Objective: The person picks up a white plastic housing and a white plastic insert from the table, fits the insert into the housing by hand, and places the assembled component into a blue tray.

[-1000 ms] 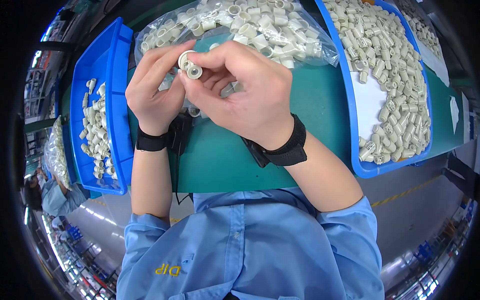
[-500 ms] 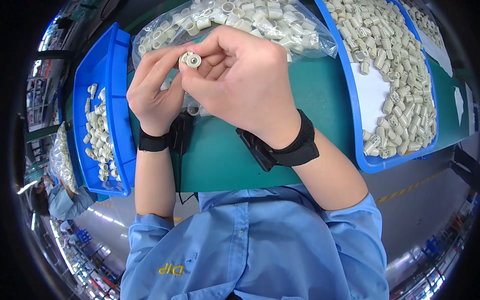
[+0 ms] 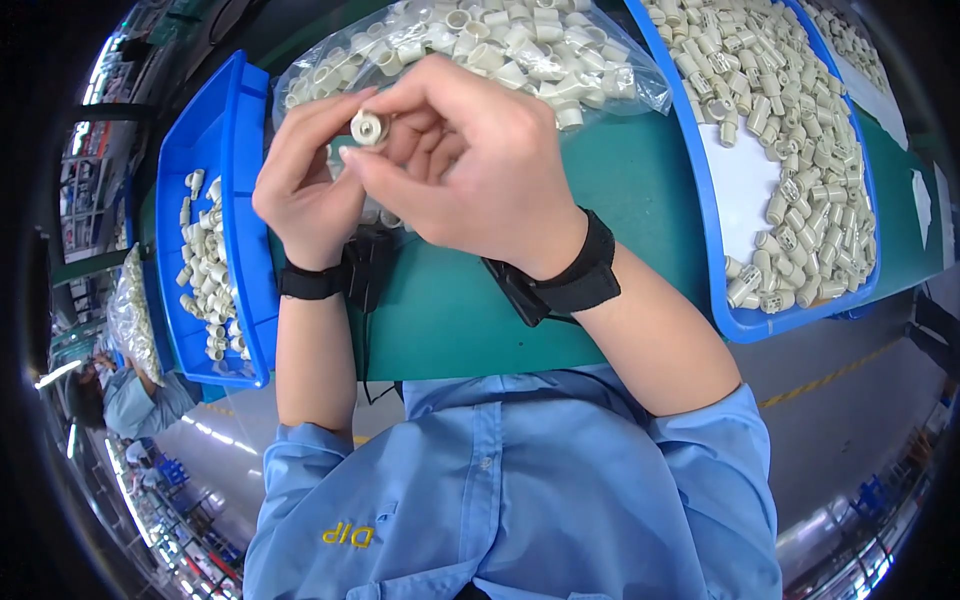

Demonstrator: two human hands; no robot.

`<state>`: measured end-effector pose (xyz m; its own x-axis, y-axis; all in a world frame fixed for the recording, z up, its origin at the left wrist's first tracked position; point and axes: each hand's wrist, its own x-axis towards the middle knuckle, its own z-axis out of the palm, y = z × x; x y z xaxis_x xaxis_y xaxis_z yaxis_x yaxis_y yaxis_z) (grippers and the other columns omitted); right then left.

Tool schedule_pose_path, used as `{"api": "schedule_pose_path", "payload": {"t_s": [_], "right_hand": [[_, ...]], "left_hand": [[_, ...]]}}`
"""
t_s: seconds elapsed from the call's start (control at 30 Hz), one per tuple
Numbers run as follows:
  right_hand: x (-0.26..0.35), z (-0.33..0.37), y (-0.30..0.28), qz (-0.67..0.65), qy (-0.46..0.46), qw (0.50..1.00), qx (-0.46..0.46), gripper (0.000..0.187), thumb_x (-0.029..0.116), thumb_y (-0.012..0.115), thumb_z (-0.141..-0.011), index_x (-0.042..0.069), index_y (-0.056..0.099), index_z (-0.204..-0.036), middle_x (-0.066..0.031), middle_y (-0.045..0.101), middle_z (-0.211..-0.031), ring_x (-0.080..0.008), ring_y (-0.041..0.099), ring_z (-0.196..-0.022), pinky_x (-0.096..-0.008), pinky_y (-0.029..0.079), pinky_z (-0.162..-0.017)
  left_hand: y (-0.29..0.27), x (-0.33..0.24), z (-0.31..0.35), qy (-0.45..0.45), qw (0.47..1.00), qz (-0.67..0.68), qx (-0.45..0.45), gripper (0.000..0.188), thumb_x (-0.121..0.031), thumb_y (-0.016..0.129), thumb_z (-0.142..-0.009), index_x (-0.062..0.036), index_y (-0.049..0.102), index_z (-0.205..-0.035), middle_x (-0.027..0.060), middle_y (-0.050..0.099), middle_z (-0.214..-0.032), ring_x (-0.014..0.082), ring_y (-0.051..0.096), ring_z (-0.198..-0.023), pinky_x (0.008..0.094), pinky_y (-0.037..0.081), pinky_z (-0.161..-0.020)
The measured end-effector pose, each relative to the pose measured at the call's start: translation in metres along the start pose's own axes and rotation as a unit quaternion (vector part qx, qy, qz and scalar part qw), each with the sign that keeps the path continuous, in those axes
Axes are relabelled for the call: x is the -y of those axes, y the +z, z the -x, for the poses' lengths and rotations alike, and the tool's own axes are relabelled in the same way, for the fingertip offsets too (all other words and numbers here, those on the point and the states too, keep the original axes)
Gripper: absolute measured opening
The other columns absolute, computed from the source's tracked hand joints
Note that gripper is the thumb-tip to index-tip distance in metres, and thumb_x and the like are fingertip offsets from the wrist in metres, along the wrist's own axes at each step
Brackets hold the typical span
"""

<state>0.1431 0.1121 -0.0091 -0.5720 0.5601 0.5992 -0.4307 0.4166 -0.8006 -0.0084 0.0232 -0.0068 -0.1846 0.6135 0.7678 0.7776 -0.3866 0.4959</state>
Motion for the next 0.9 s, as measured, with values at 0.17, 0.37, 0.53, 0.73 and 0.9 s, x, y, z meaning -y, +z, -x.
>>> {"api": "schedule_pose_path", "payload": {"t_s": [0.17,0.37,0.53,0.73,0.9], "right_hand": [[0.025,-0.013,-0.008,-0.109,-0.028,0.992,-0.056,0.037,0.007,0.055,-0.093,-0.006,0.047,-0.126,-0.0088,0.061,-0.080,-0.0110,0.057,-0.063,-0.0234,0.049,-0.051],[0.109,-0.010,-0.052,-0.013,-0.124,0.991,-0.056,0.040,0.010,0.046,-0.097,-0.005,0.042,-0.134,-0.0138,0.055,-0.084,-0.0187,0.055,-0.065,-0.0279,0.047,-0.051],[0.120,0.021,-0.121,0.215,-0.056,0.973,-0.059,0.028,0.006,0.053,-0.096,-0.005,0.051,-0.121,-0.0064,0.058,-0.079,-0.0112,0.051,-0.065,-0.0230,0.040,-0.057],[0.101,0.039,-0.194,0.450,0.169,0.862,0.162,0.023,0.000,0.063,-0.084,-0.001,0.060,-0.107,-0.0081,0.055,-0.083,-0.0151,0.056,-0.074,-0.0259,0.044,-0.065],[0.098,0.056,-0.210,0.452,0.134,0.826,0.308,0.031,-0.006,0.068,-0.070,0.000,0.060,-0.099,-0.0090,0.055,-0.080,-0.0202,0.059,-0.076,-0.0303,0.047,-0.070]], "left_hand": [[-0.009,-0.013,-0.001,-0.163,0.967,0.187,-0.058,0.054,0.000,0.078,-0.078,0.0026,0.060,-0.129,0.0169,0.071,-0.093,0.0237,0.071,-0.075,0.0284,0.057,-0.070],[-0.058,-0.071,-0.018,-0.153,0.881,0.448,-0.009,0.063,-0.016,0.067,-0.092,0.0035,0.038,-0.145,0.0232,0.069,-0.089,0.0254,0.070,-0.066,0.0287,0.057,-0.061],[-0.083,-0.087,0.003,-0.123,0.803,0.582,-0.012,0.062,-0.024,0.061,-0.097,-0.0015,0.031,-0.147,0.0255,0.067,-0.090,0.0237,0.066,-0.059,0.0287,0.055,-0.052],[-0.116,-0.085,0.040,-0.137,0.804,0.578,-0.035,0.058,-0.025,0.061,-0.098,-0.0066,0.031,-0.144,0.0242,0.064,-0.099,0.0225,0.065,-0.060,0.0267,0.053,-0.052],[-0.154,-0.085,0.058,-0.241,0.917,0.309,-0.077,0.053,-0.023,0.063,-0.097,-0.0105,0.038,-0.142,0.0188,0.063,-0.104,0.0222,0.068,-0.071,0.0271,0.053,-0.058]]}}
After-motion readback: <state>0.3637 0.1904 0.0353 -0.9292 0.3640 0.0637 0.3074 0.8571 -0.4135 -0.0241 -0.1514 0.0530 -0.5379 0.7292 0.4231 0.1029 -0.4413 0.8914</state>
